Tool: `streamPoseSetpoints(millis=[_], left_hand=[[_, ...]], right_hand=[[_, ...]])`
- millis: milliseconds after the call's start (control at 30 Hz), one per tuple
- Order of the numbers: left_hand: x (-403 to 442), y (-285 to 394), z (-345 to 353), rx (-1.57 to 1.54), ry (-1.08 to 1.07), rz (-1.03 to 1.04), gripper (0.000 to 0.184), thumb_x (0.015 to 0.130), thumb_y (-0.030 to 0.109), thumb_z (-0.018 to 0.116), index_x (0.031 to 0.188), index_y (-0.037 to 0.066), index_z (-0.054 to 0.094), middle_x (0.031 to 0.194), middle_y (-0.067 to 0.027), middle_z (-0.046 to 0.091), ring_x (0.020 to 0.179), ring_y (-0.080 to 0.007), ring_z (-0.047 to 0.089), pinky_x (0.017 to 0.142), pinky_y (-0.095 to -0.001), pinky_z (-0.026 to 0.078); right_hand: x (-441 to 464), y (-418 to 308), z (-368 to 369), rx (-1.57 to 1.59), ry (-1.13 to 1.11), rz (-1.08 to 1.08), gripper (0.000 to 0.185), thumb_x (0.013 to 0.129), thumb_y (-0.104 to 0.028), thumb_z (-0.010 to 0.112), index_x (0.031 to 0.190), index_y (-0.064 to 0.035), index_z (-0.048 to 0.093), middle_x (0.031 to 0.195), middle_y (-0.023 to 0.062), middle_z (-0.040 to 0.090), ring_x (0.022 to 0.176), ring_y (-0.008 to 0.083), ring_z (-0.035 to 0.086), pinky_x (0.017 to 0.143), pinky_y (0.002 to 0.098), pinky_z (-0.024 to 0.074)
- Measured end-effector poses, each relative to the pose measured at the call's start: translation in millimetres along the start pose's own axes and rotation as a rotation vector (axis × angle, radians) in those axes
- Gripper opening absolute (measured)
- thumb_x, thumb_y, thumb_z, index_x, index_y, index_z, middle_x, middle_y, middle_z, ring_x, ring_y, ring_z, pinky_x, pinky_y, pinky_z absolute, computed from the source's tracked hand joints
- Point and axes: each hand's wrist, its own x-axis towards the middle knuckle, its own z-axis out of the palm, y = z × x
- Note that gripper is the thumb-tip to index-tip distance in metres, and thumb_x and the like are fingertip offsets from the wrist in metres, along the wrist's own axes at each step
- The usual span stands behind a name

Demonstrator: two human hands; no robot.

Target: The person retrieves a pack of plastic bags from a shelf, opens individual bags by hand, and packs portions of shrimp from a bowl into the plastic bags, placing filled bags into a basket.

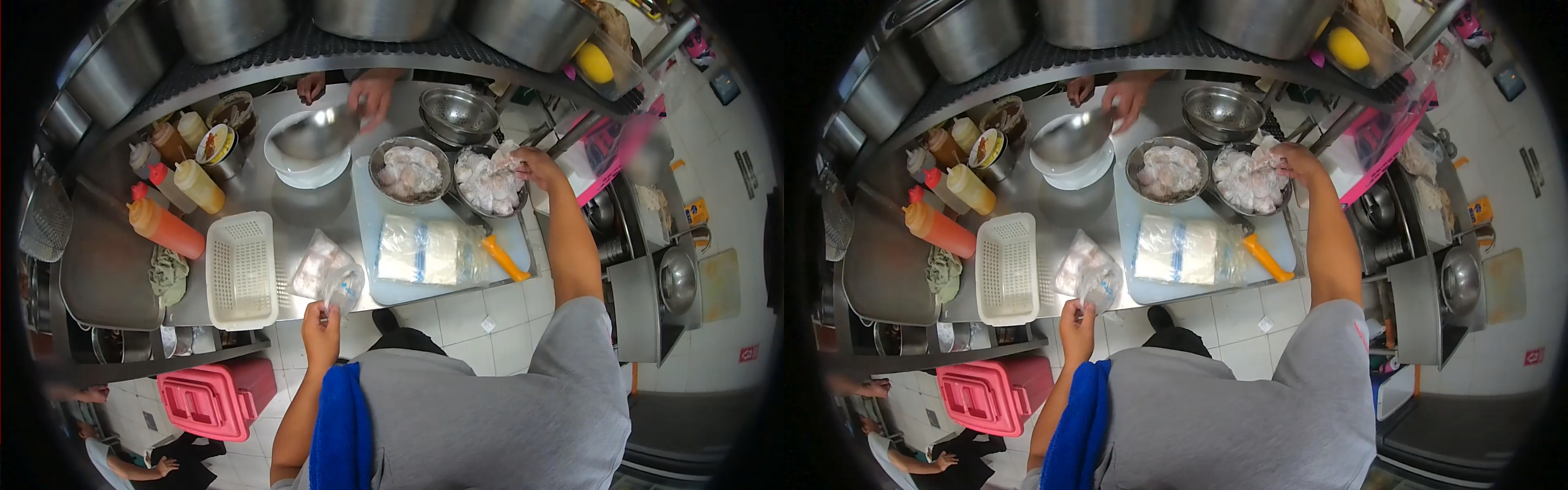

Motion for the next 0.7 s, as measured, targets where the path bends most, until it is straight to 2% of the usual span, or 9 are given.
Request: streamPoseSetpoints(millis=[133,200,333,400,433,500,567,633,700], left_hand=[[2.4,4.0,-1.0,-0.034,0.023,0.017,0.010,0.087,0.009,0.060,0.089,0.001,0.055,0.082,-0.0048,0.053,0.069,-0.0104,0.051,0.061,-0.0251,0.045],[2.8,2.7,-4.8,-0.023,0.033,0.008,0.010,0.087,0.009,0.061,0.089,0.001,0.055,0.082,-0.0052,0.053,0.069,-0.0109,0.052,0.061,-0.0253,0.045],[0.8,10.9,-2.6,0.074,0.006,0.061,0.013,0.084,0.009,0.063,0.089,0.000,0.055,0.083,-0.0086,0.055,0.067,-0.0154,0.055,0.060,-0.0267,0.046],[-2.0,31.4,-6.0,0.232,0.003,0.113,0.017,0.081,0.009,0.067,0.089,0.000,0.055,0.084,-0.0117,0.056,0.072,-0.0225,0.057,0.062,-0.0310,0.047],[-1.8,40.8,-9.6,0.237,0.012,0.106,0.017,0.081,0.009,0.067,0.089,0.000,0.055,0.084,-0.0117,0.056,0.072,-0.0225,0.057,0.062,-0.0310,0.047],[-1.1,55.7,-17.9,0.436,0.110,0.421,0.021,0.077,0.008,0.070,0.090,0.001,0.055,0.085,-0.0124,0.056,0.079,-0.0270,0.057,0.066,-0.0347,0.047],[3.9,68.2,-20.6,0.440,0.154,0.467,0.025,0.074,0.006,0.071,0.092,0.001,0.054,0.089,-0.0133,0.057,0.084,-0.0295,0.056,0.070,-0.0371,0.046],[11.6,84.6,-20.8,0.283,0.104,0.559,0.025,0.076,0.006,0.069,0.096,0.000,0.055,0.095,-0.0145,0.057,0.089,-0.0292,0.056,0.075,-0.0362,0.046],[21.3,106.0,-16.6,0.074,-0.018,0.412,0.027,0.080,0.010,0.066,0.103,-0.001,0.056,0.102,-0.0147,0.057,0.097,-0.0272,0.056,0.083,-0.0343,0.046]], right_hand=[[-27.0,2.1,4.7,0.301,-0.142,-0.097,0.032,0.086,-0.022,0.060,0.111,-0.0026,0.056,0.106,0.0090,0.062,0.089,0.0194,0.061,0.077,0.0310,0.0526],[-53.7,-2.9,24.9,0.566,-0.373,-0.118,0.030,0.090,-0.016,0.053,0.114,0.0012,0.054,0.108,0.0122,0.062,0.092,0.0213,0.063,0.082,0.0313,0.0525],[-103.2,-6.7,72.4,0.694,-0.510,-0.111,0.035,0.092,-0.014,0.049,0.122,0.0039,0.048,0.112,0.0146,0.061,0.098,0.0226,0.062,0.085,0.0317,0.0520],[-118.7,-5.6,88.0,0.660,-0.558,-0.119,0.037,0.092,-0.015,0.049,0.124,0.0034,0.046,0.113,0.0145,0.060,0.100,0.0226,0.062,0.085,0.0324,0.0521],[-126.2,-7.0,95.2,0.622,-0.596,-0.139,0.039,0.092,-0.016,0.049,0.126,0.0029,0.044,0.115,0.0145,0.059,0.101,0.0225,0.061,0.085,0.0331,0.0523],[-141.4,-12.6,110.8,0.576,-0.622,-0.105,0.041,0.092,-0.016,0.049,0.129,0.0019,0.042,0.117,0.0139,0.058,0.102,0.0222,0.061,0.083,0.0329,0.0524],[-153.7,-20.6,126.1,0.366,-0.732,-0.082,0.041,0.092,-0.015,0.050,0.128,0.0023,0.043,0.116,0.0131,0.059,0.102,0.0212,0.061,0.080,0.0317,0.0520],[-163.4,-30.6,142.7,0.315,-0.822,-0.079,0.042,0.092,-0.015,0.050,0.130,0.0027,0.042,0.115,0.0126,0.059,0.098,0.0199,0.062,0.079,0.0313,0.0523],[-170.9,-41.9,159.2,0.254,-0.866,-0.041,0.042,0.091,-0.015,0.050,0.129,0.0024,0.043,0.114,0.0119,0.060,0.098,0.0193,0.062,0.079,0.0309,0.0523]])
